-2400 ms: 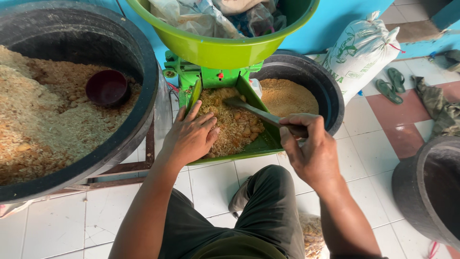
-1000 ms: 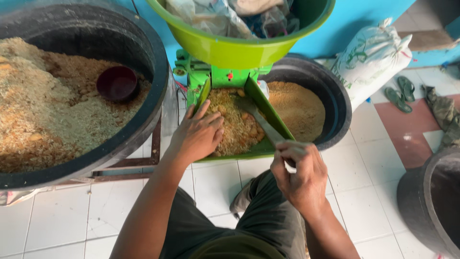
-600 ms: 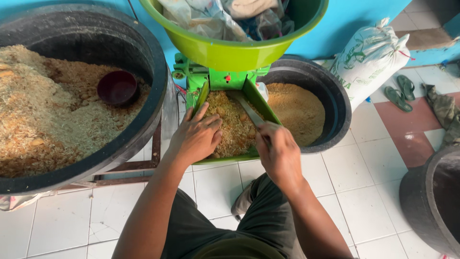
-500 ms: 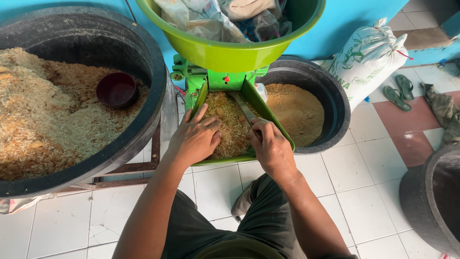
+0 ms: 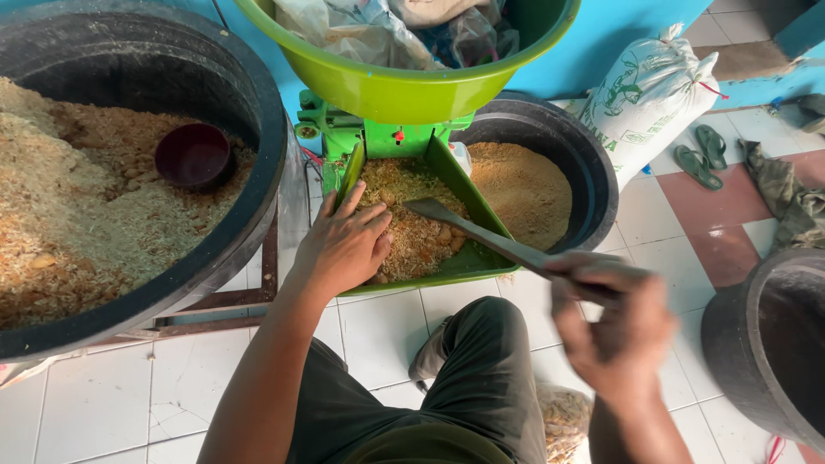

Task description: The person operates a small motorized grain mill. They scoop cracked grain from the machine's discharge chute with a hand scoop, push the material back toward the mill, and at the end scoop the freshly ground flour from a large basin into a small bowl.

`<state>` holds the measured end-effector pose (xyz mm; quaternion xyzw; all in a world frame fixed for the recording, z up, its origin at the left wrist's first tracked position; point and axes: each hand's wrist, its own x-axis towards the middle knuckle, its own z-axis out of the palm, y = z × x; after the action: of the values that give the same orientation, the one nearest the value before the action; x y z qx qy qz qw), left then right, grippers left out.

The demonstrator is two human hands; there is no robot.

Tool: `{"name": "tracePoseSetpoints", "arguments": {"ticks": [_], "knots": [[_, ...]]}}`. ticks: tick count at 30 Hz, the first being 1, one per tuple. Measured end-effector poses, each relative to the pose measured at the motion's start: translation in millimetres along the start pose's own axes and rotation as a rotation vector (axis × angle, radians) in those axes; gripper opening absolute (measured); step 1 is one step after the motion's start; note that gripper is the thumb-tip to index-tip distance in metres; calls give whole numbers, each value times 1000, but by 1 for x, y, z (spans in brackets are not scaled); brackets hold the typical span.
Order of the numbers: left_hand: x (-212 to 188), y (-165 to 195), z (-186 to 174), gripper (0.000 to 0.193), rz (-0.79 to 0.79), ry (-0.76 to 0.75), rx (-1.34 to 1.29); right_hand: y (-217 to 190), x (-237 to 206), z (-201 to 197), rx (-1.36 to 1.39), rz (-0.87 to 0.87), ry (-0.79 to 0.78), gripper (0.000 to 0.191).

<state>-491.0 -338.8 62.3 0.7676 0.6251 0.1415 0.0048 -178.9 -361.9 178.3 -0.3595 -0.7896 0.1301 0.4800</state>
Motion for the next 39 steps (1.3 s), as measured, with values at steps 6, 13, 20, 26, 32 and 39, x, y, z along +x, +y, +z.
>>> {"name": "tracePoseSetpoints", "arguments": {"ticks": [6,13,20,26,32,39], "knots": [[-2,0,2,38,5,1,-3,17,-1,40,-21,-1,-25,27],[-3,-1,4,40,0,27,26,18,-4,74,85,-57,-63,26],[-1,3,0,47,-7,7,-3,20,-2,114,-2,-161,-14,27],[0,5,-6,55,-59,-14,-31,-3,-5,98,15,-88,32,25],[1,5,-5,57,-82,-55,-24,6,-6,97,52,-98,-28,26],[0,4,-3,56,-71,-57,12,8,6,87,52,-69,29,25]]}}
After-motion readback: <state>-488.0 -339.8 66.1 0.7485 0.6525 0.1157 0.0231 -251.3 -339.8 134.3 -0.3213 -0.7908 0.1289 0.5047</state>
